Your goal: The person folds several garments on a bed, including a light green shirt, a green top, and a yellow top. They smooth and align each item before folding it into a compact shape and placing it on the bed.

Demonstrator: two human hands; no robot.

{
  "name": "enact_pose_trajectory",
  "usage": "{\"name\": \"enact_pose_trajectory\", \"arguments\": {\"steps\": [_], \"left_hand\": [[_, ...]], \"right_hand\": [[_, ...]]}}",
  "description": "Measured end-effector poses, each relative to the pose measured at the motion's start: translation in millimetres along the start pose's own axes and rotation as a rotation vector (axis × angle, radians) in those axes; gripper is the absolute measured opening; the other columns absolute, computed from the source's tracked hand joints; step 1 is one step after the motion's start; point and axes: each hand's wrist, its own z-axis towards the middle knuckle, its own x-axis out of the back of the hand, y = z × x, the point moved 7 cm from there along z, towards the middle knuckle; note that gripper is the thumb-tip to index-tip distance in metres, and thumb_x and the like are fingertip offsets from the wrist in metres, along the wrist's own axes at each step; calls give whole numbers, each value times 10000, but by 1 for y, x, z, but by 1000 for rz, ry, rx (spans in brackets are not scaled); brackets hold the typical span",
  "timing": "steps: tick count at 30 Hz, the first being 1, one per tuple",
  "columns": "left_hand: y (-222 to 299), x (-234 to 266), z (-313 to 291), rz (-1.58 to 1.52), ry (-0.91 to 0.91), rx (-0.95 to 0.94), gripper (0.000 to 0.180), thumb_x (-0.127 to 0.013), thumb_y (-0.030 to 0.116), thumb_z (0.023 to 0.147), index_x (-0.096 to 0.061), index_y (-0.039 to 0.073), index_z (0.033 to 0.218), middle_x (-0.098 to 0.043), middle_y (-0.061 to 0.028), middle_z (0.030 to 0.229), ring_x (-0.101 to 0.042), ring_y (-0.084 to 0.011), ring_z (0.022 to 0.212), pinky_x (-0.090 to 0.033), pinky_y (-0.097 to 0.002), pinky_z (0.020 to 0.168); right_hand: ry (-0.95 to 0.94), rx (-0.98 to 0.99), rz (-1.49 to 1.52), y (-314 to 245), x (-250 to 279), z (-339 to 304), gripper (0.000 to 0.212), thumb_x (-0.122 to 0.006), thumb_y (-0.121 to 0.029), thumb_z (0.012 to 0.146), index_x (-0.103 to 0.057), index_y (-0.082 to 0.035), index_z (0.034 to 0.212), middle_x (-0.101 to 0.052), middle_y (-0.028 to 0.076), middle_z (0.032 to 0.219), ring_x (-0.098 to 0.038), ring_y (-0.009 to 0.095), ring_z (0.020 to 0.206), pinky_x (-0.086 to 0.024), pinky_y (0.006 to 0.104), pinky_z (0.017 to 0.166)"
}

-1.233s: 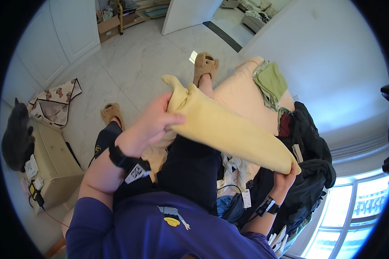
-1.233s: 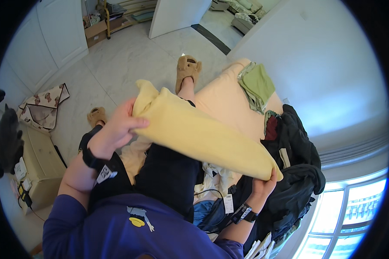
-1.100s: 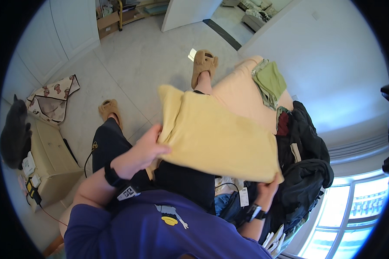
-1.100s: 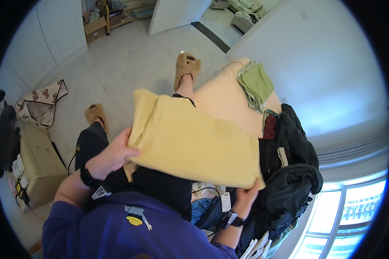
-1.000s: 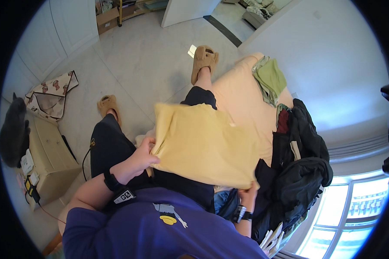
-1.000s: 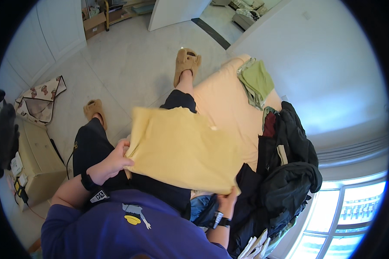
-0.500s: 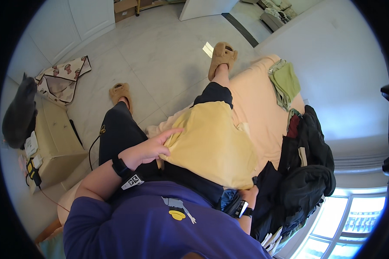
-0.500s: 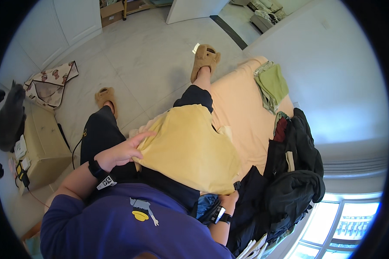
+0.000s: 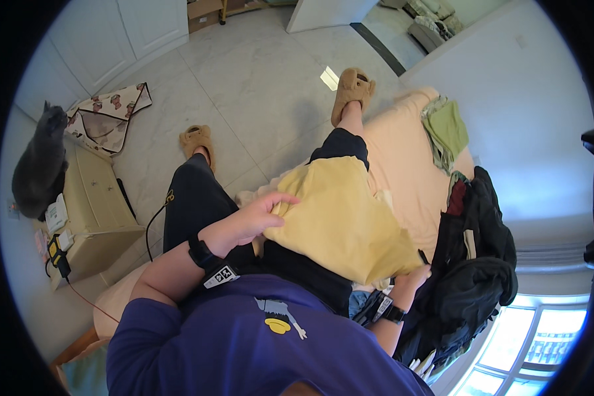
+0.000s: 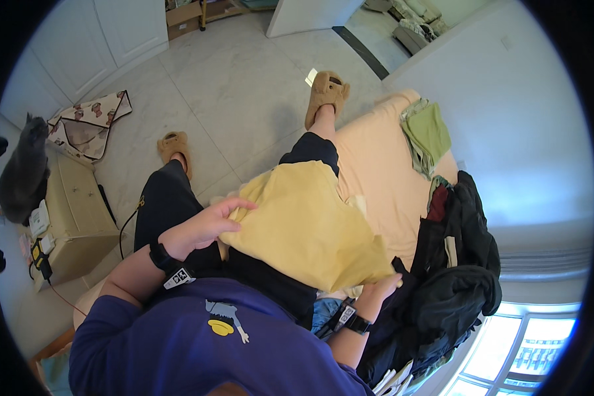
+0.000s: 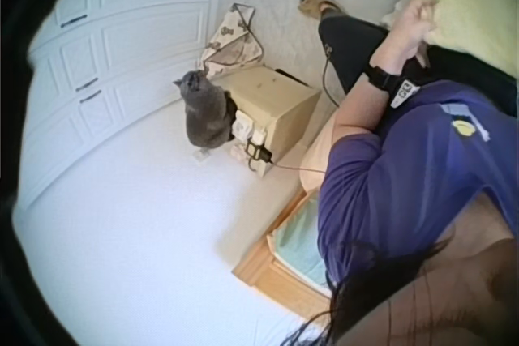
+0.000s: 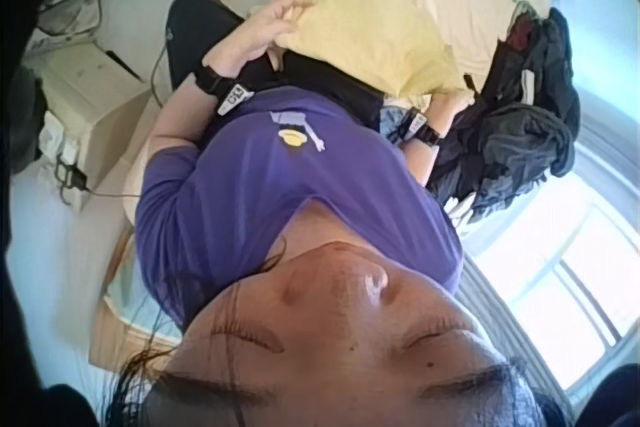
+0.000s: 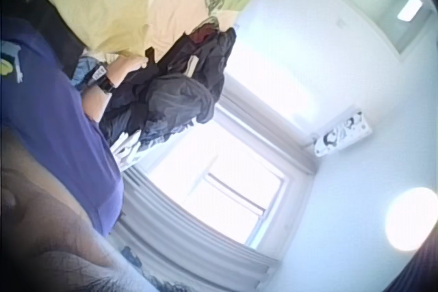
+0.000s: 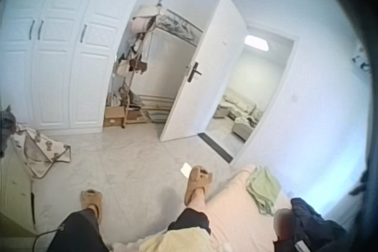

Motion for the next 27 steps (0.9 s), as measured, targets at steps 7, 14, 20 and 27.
{"name": "enact_pose_trajectory", "arguments": {"steps": [7, 14, 20, 27], "left_hand": [[-15, 11, 9, 86, -73, 8, 533, -474, -91, 713, -563, 56, 1218, -566, -86, 1142, -582, -150, 951, -497, -252, 754], [-14, 1, 6, -8, -87, 172, 321, -455, 89, 858, -627, -25, 1103, -589, -139, 1176, -574, -202, 1099, -505, -305, 878], [-12, -10, -5, -79, -124, 240, 730, -216, 608, 947, -531, 25, 1254, -563, -145, 1246, -561, -259, 1135, -534, -421, 831], [-40, 15, 0, -103, 20, 281, 495, -595, 328, 895, -475, 43, 1282, -571, -143, 1219, -618, -293, 1033, -569, -433, 761]], "right_hand": [[-276, -398, -56, 72, 76, 20, 503, -290, -396, 981, -514, -35, 1250, -540, 143, 1304, -525, 350, 1183, -460, 499, 931], [-507, 336, -145, -38, -61, -76, 571, -297, -429, 1013, -489, 54, 1248, -612, 157, 1154, -620, 266, 1020, -520, 371, 844], [-1514, 626, -836, 47, -173, -251, 615, -481, -246, 958, -225, 66, 1423, -307, 241, 1454, -275, 325, 1377, -219, 378, 1120], [-1671, 194, -726, 55, -175, -274, 618, -680, -112, 805, -416, -7, 1354, -428, 208, 1385, -305, 381, 1358, -268, 411, 1104]]}}
